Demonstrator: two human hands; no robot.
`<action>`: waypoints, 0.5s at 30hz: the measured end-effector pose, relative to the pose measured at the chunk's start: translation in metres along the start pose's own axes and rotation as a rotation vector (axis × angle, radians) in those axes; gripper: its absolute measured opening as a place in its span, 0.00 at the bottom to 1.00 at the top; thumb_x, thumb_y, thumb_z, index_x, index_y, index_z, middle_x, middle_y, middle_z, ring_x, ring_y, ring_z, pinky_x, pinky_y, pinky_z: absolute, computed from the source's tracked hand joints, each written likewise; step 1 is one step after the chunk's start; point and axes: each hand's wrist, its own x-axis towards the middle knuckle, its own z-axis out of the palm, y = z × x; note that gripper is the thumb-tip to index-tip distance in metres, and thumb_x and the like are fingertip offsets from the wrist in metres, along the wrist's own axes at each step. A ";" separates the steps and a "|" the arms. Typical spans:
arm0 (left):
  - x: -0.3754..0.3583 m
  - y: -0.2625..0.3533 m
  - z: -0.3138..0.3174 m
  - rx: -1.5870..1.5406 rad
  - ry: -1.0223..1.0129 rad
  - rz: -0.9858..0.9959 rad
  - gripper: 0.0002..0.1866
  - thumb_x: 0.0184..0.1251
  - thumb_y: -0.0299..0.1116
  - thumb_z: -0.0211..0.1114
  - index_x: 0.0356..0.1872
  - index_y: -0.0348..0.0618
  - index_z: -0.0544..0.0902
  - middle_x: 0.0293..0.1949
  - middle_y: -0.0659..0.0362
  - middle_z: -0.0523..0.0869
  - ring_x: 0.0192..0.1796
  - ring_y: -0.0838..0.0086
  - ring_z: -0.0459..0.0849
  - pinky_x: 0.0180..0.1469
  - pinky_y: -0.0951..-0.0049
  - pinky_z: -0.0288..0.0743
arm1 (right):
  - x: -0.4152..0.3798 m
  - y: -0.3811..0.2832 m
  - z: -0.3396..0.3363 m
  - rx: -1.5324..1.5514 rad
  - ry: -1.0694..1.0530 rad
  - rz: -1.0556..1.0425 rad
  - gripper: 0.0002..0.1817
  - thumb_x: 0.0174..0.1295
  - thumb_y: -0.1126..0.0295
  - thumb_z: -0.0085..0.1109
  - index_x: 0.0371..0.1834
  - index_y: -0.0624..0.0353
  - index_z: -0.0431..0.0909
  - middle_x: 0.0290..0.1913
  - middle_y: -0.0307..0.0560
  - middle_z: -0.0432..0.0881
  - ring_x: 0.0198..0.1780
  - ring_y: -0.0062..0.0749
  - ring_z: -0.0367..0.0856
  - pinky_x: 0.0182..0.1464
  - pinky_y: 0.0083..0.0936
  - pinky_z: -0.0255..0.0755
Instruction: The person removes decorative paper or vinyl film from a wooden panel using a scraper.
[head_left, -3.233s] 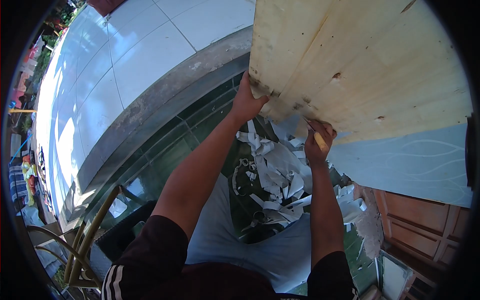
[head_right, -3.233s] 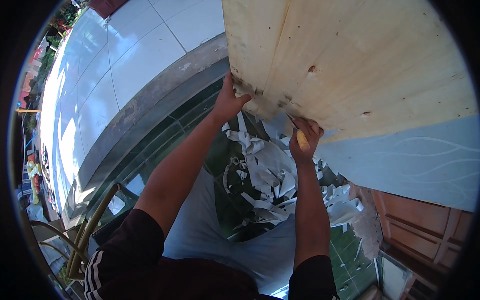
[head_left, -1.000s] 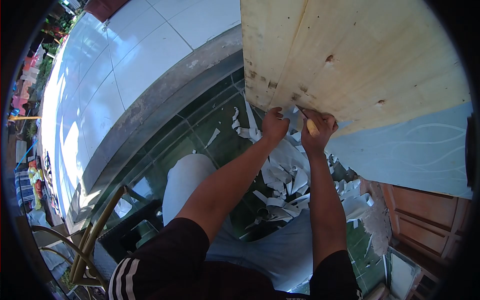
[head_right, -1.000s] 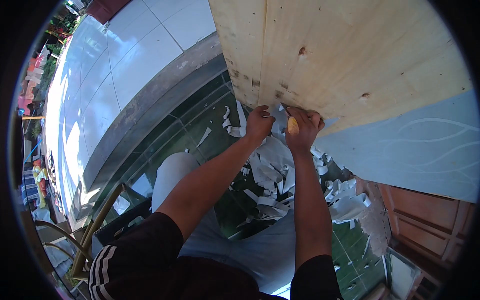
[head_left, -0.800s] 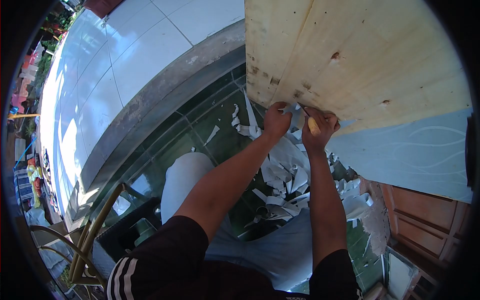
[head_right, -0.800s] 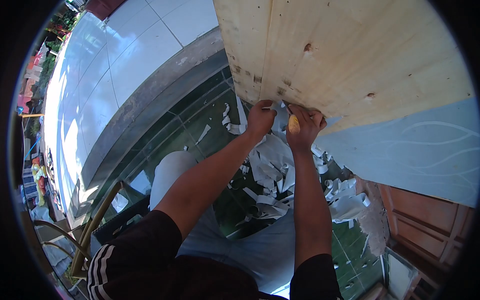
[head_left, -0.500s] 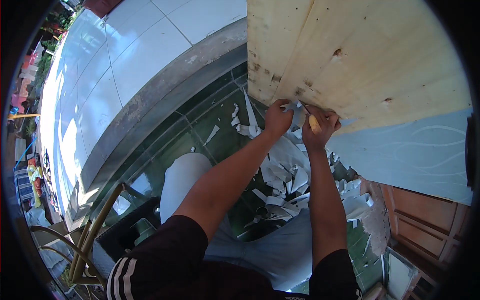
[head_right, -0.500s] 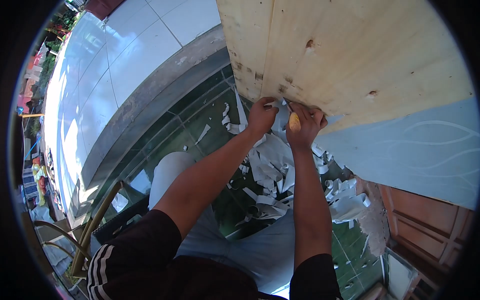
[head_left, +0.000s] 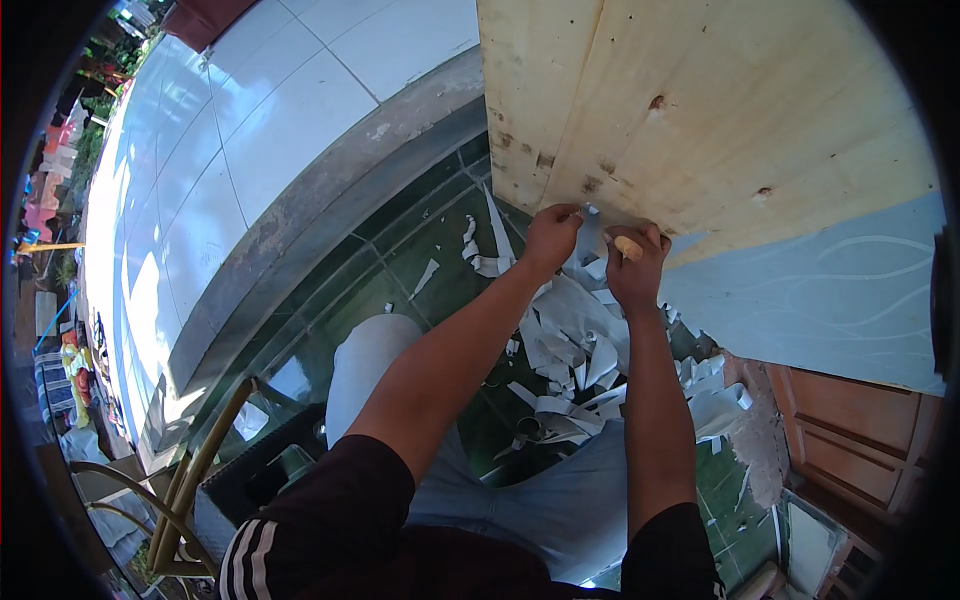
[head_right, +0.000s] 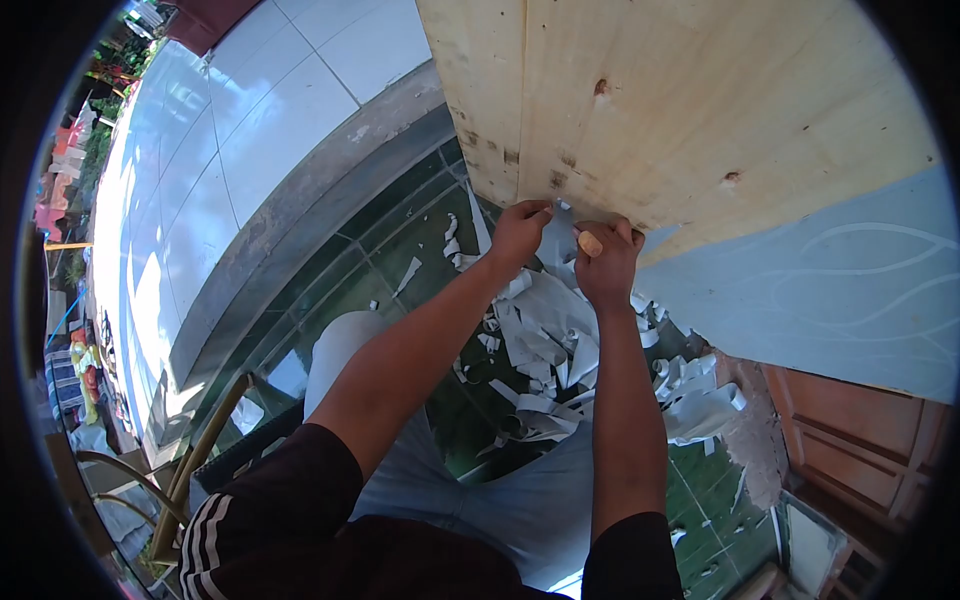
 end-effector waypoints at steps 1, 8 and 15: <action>0.000 0.001 0.003 0.021 0.007 -0.001 0.20 0.69 0.35 0.71 0.57 0.32 0.88 0.52 0.46 0.92 0.53 0.66 0.88 0.58 0.69 0.77 | -0.001 0.005 -0.006 0.041 0.022 -0.018 0.08 0.58 0.74 0.67 0.39 0.51 0.88 0.41 0.38 0.91 0.47 0.42 0.80 0.55 0.43 0.66; -0.003 0.018 0.005 -0.142 0.081 -0.168 0.18 0.66 0.34 0.76 0.51 0.29 0.90 0.48 0.50 0.92 0.52 0.68 0.86 0.59 0.67 0.76 | 0.002 0.006 -0.039 0.215 0.008 -0.031 0.07 0.58 0.80 0.67 0.39 0.59 0.86 0.40 0.49 0.89 0.42 0.52 0.85 0.51 0.44 0.78; -0.007 0.036 0.035 -0.241 0.302 -0.254 0.15 0.63 0.32 0.77 0.48 0.34 0.93 0.48 0.47 0.94 0.49 0.63 0.91 0.56 0.65 0.80 | 0.001 0.014 -0.040 0.252 -0.021 0.059 0.03 0.62 0.78 0.68 0.37 0.61 0.86 0.39 0.50 0.90 0.42 0.52 0.87 0.54 0.46 0.79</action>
